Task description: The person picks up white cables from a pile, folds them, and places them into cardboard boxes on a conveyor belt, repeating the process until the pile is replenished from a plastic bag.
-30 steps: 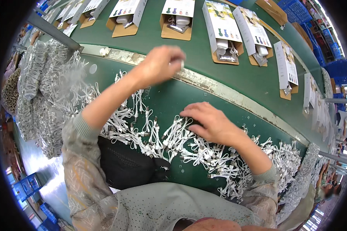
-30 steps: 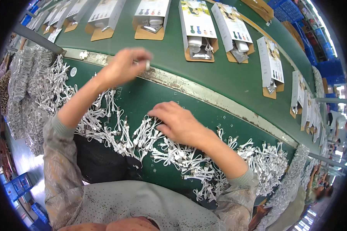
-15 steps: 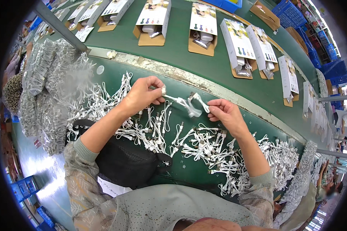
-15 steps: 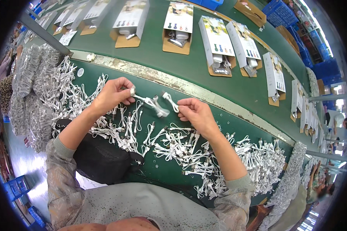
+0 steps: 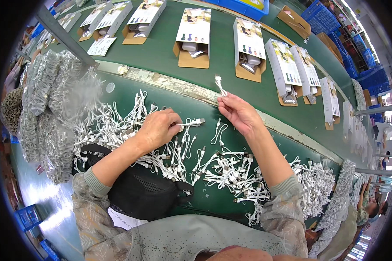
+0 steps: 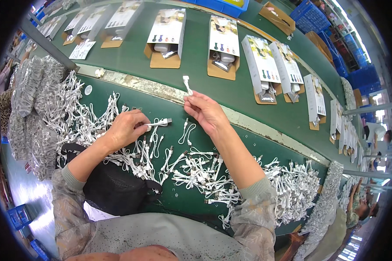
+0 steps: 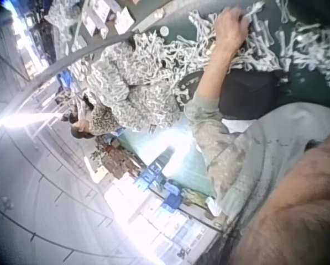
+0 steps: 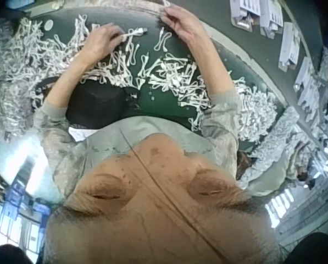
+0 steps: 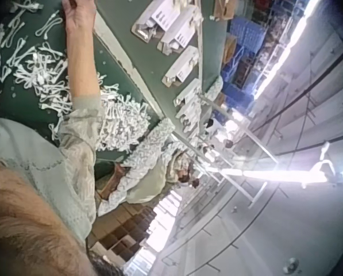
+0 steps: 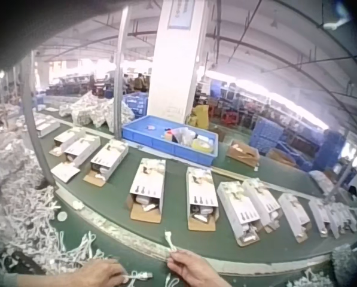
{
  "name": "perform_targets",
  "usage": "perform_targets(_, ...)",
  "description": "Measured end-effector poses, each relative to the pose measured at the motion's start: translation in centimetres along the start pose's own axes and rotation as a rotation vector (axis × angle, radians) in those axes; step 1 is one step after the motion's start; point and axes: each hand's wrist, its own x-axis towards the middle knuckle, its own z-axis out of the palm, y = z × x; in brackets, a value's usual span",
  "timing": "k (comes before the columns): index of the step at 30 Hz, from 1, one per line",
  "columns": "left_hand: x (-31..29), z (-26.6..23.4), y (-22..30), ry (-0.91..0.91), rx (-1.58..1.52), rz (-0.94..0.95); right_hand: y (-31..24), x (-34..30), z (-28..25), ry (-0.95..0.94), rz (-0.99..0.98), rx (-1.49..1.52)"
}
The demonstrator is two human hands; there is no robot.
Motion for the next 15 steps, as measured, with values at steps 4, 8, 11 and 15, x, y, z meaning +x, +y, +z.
perform_targets(4, 0.3, -0.7, 0.4, 0.005, -0.153, -0.095, 0.0, 4.0, 1.3, -0.006, -0.033, 0.084)
perform_targets(8, 0.5, -0.8, 0.4, 0.002, -0.222, -0.166, -0.7, 7.8, 2.3, 0.128, -0.098, 0.263)
perform_targets(11, 0.8, -0.9, 0.7, 0.000, -0.237, -0.174, -2.0, 9.8, 1.5, 0.217, -0.154, 0.209)
perform_targets(15, 1.2, -2.0, 0.1, 0.110, -0.370, -0.268, -2.9, 6.9, 1.4, 0.180, -0.239, -0.381)
